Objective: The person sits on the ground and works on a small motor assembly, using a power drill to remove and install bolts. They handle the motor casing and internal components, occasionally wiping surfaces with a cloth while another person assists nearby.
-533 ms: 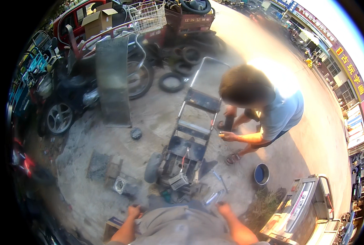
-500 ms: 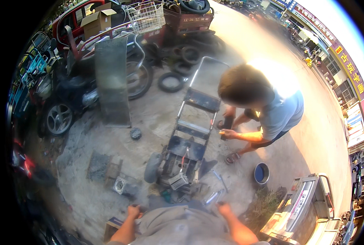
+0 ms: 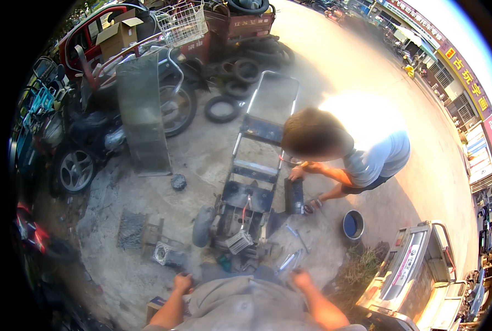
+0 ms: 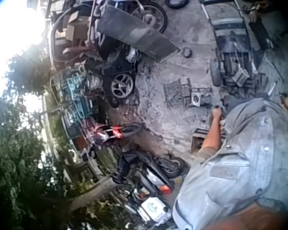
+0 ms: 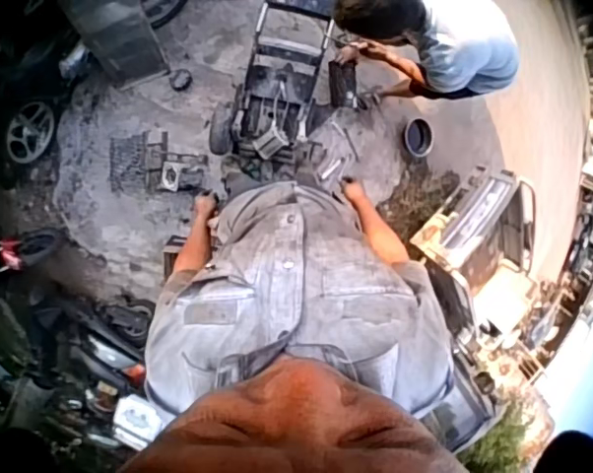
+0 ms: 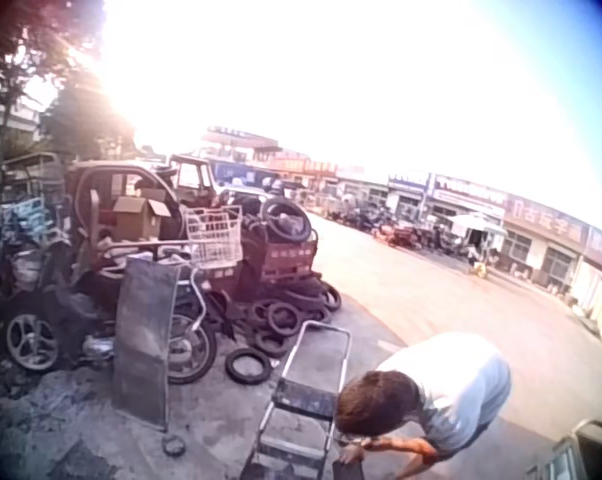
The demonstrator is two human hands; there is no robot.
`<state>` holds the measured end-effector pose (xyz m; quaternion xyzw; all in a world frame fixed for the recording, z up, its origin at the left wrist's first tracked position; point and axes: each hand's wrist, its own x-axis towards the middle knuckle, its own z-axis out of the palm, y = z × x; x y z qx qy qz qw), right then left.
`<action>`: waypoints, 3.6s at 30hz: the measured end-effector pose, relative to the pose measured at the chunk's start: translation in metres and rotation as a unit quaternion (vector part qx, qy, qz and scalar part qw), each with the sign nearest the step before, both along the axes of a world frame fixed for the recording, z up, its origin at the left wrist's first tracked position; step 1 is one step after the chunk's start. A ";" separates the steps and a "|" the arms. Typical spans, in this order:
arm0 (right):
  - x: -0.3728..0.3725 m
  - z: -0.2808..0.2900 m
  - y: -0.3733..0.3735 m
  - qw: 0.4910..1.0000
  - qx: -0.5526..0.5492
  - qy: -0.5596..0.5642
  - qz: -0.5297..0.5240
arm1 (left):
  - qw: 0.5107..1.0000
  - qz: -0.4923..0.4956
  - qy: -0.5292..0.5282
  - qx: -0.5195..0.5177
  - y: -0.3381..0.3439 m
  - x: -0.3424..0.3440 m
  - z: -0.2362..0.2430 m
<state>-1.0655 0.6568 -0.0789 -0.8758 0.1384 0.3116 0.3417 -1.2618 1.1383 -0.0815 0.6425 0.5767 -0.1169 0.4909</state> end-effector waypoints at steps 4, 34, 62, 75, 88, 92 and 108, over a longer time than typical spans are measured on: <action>-0.005 -0.007 -0.001 1.000 -0.001 -0.011 0.009 | 0.999 -0.012 -0.015 -0.037 0.005 -0.005 -0.009; -0.007 -0.003 0.026 1.000 0.000 0.025 0.008 | 1.000 0.009 0.025 0.008 0.014 -0.040 -0.076; -0.002 0.008 0.038 0.998 0.038 0.042 -0.010 | 0.999 0.048 0.002 -0.022 0.006 -0.025 -0.041; 0.002 -0.002 0.029 0.998 -0.036 -0.010 0.052 | 1.000 0.023 0.006 -0.016 0.002 -0.021 -0.054; 0.014 -0.015 0.005 0.998 0.021 0.045 0.030 | 0.997 0.066 -0.021 -0.033 -0.018 -0.006 -0.019; 0.019 -0.032 -0.003 0.995 -0.005 0.053 0.081 | 0.992 0.096 -0.076 -0.017 -0.024 -0.019 -0.024; 0.223 0.020 0.093 0.940 0.215 -0.177 0.197 | 0.987 0.109 -0.080 0.082 -0.132 -0.040 0.079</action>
